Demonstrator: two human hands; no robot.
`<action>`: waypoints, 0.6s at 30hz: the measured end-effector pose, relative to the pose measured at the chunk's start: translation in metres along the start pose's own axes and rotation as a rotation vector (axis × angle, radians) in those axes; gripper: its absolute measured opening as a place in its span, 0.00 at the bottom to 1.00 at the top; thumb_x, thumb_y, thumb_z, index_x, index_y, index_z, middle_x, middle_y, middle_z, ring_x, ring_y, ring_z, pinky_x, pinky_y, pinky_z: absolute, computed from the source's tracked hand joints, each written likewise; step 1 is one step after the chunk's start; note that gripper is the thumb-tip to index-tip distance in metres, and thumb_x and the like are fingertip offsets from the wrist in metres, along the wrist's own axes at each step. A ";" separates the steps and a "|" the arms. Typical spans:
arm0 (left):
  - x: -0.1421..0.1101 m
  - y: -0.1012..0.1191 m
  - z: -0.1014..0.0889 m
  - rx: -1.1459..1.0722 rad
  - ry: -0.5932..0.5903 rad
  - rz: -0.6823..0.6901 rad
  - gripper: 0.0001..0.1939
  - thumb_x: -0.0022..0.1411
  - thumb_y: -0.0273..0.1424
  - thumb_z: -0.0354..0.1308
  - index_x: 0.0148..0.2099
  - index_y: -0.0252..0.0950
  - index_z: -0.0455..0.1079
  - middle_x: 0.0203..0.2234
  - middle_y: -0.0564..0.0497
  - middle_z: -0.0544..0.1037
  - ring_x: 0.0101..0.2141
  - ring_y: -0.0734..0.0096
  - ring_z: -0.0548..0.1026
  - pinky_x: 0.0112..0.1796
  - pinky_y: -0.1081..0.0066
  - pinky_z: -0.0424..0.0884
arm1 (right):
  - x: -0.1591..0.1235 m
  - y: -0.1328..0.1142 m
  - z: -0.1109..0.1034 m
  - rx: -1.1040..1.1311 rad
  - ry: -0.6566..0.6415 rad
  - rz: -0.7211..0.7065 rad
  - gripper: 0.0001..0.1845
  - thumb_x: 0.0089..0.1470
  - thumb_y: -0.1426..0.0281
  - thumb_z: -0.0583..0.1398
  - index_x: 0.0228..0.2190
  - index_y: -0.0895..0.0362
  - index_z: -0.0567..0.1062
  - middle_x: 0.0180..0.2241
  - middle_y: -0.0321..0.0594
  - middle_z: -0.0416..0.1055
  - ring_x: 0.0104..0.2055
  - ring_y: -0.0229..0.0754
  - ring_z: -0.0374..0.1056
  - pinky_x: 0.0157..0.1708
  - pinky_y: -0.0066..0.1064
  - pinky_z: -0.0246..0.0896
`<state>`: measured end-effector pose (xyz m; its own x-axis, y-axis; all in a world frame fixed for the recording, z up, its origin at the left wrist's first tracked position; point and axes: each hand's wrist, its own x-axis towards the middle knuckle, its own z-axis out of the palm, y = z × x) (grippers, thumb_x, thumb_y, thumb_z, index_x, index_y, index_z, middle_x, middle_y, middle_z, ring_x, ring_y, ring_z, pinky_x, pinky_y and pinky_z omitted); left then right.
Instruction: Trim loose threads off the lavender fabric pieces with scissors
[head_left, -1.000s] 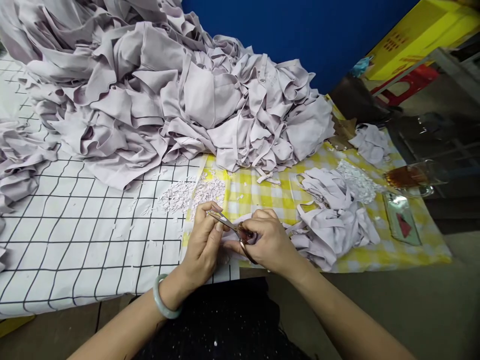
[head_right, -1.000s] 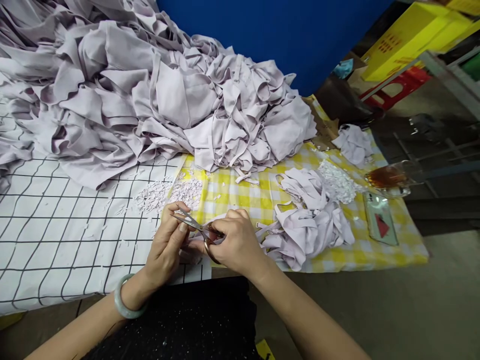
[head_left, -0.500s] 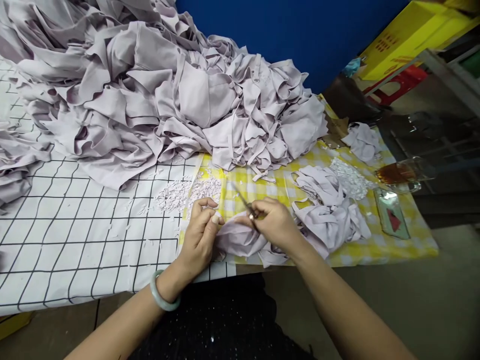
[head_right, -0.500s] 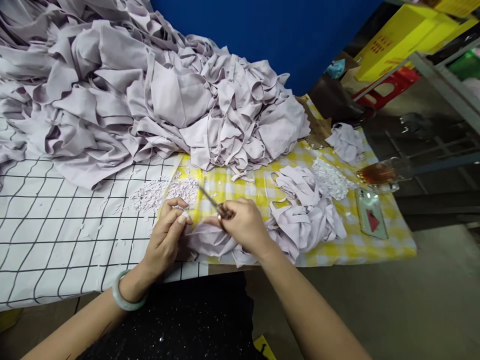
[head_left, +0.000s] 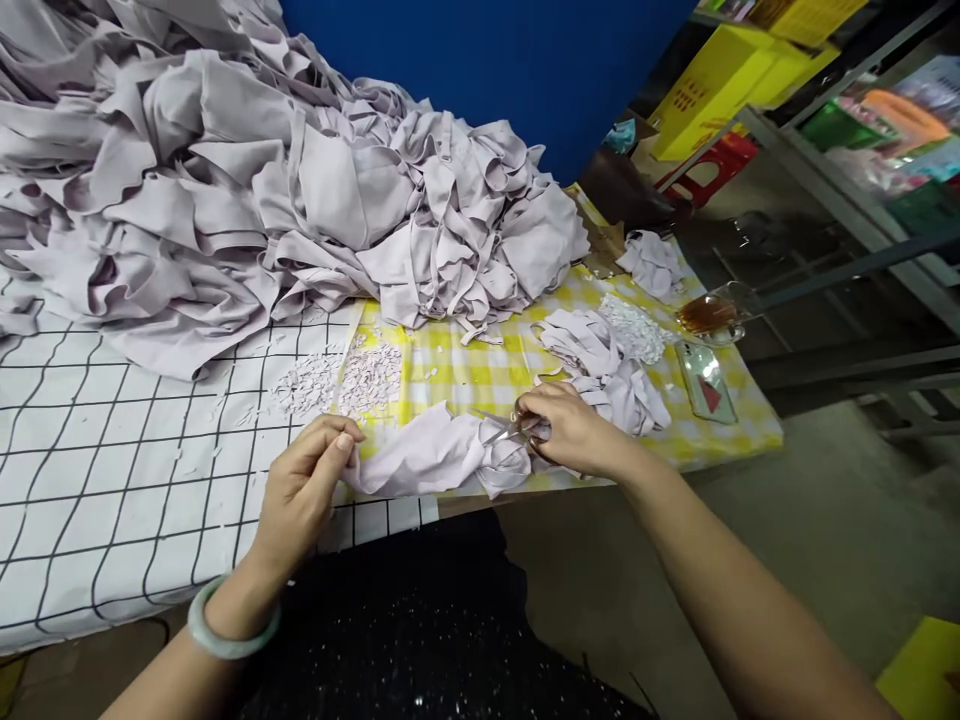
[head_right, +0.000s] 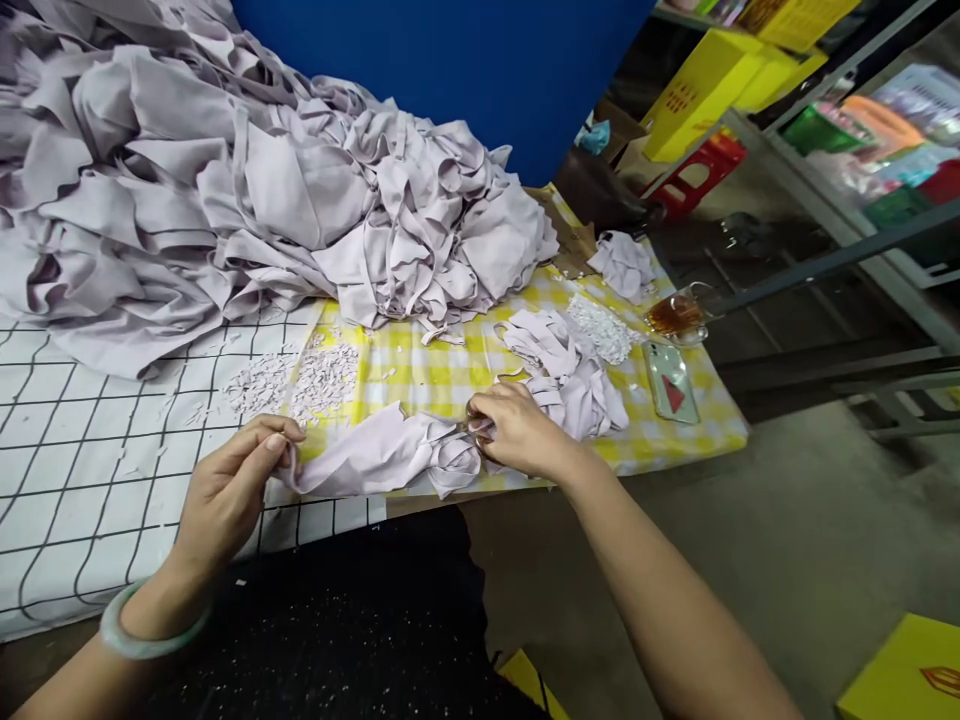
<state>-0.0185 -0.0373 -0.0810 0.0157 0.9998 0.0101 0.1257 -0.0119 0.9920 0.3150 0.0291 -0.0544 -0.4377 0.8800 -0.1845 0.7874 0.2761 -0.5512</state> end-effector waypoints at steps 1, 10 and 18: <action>-0.003 0.002 -0.004 0.025 0.018 -0.021 0.17 0.71 0.35 0.54 0.28 0.36 0.68 0.32 0.48 0.71 0.33 0.68 0.70 0.30 0.68 0.64 | -0.001 0.003 -0.003 0.050 0.018 0.035 0.06 0.43 0.74 0.61 0.27 0.54 0.69 0.31 0.40 0.72 0.38 0.48 0.68 0.44 0.42 0.63; -0.017 -0.008 -0.032 0.538 0.091 -0.031 0.15 0.65 0.38 0.60 0.28 0.38 0.64 0.27 0.52 0.69 0.28 0.67 0.67 0.31 0.67 0.64 | -0.011 0.029 -0.030 0.531 0.331 0.243 0.17 0.40 0.62 0.70 0.29 0.54 0.71 0.25 0.33 0.68 0.26 0.37 0.62 0.26 0.28 0.57; -0.021 0.022 0.019 0.426 -0.094 0.441 0.06 0.65 0.27 0.60 0.36 0.39 0.65 0.30 0.50 0.70 0.32 0.66 0.69 0.33 0.66 0.66 | -0.017 -0.012 -0.037 0.780 0.399 0.112 0.17 0.43 0.62 0.72 0.28 0.53 0.71 0.26 0.34 0.68 0.29 0.40 0.65 0.29 0.33 0.62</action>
<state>0.0032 -0.0589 -0.0619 0.2412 0.8943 0.3770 0.4726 -0.4475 0.7592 0.3291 0.0250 -0.0145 -0.0773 0.9956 -0.0532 0.2320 -0.0339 -0.9721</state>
